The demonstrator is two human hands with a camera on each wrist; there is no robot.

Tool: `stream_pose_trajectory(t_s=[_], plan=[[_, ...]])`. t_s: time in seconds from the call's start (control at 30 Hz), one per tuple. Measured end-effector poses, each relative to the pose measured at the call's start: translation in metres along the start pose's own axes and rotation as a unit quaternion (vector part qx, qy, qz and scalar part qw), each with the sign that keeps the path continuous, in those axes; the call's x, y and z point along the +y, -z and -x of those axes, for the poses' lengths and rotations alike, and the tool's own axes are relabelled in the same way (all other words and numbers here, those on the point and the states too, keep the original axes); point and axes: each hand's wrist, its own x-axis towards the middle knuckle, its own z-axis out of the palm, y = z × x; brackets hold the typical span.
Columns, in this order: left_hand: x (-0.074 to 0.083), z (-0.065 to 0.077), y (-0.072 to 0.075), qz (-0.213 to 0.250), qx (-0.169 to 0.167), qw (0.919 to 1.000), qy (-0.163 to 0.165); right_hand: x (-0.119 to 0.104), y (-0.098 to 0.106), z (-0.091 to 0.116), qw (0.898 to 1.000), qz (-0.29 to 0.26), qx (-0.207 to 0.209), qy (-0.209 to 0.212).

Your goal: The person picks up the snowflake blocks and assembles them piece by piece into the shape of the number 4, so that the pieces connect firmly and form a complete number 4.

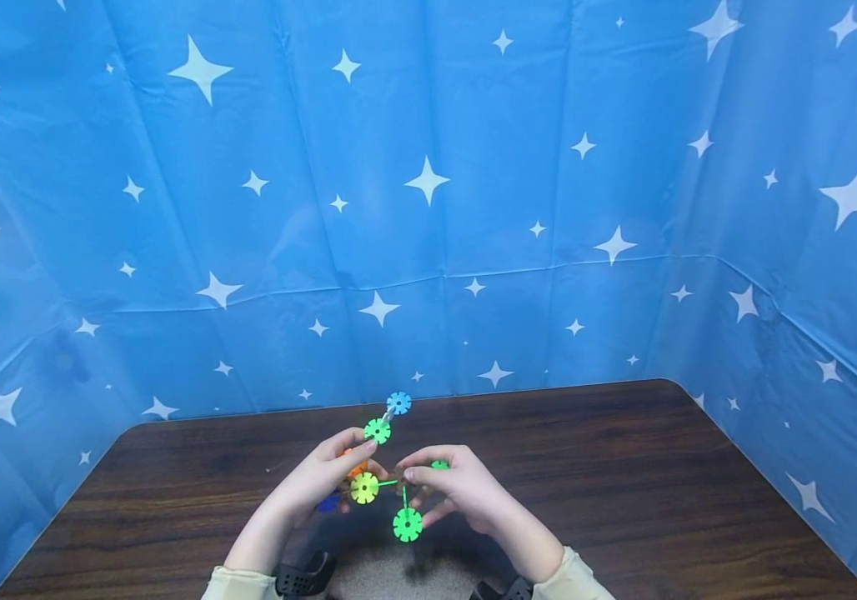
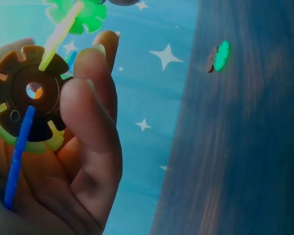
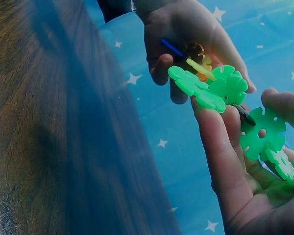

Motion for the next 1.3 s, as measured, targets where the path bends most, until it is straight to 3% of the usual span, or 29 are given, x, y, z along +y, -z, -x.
stream_pose_trajectory(t_s=[0.4, 1.0, 1.3], plan=[[-0.0001, -0.0001, 0.0013, -0.007, -0.003, 1.0, 0.006, 0.0018, 0.0004, -0.0002, 1.0, 0.003, 0.006, 0.003], [0.0008, 0.0018, 0.0023, -0.026, 0.019, 0.9993, 0.018, 0.0017, 0.0023, -0.0011, 1.0, 0.013, 0.005, 0.003], [0.0028, 0.0024, 0.0036, -0.032, 0.06, 0.9974, 0.023, -0.0001, 0.0031, -0.001, 1.0, 0.013, 0.01, 0.002]])
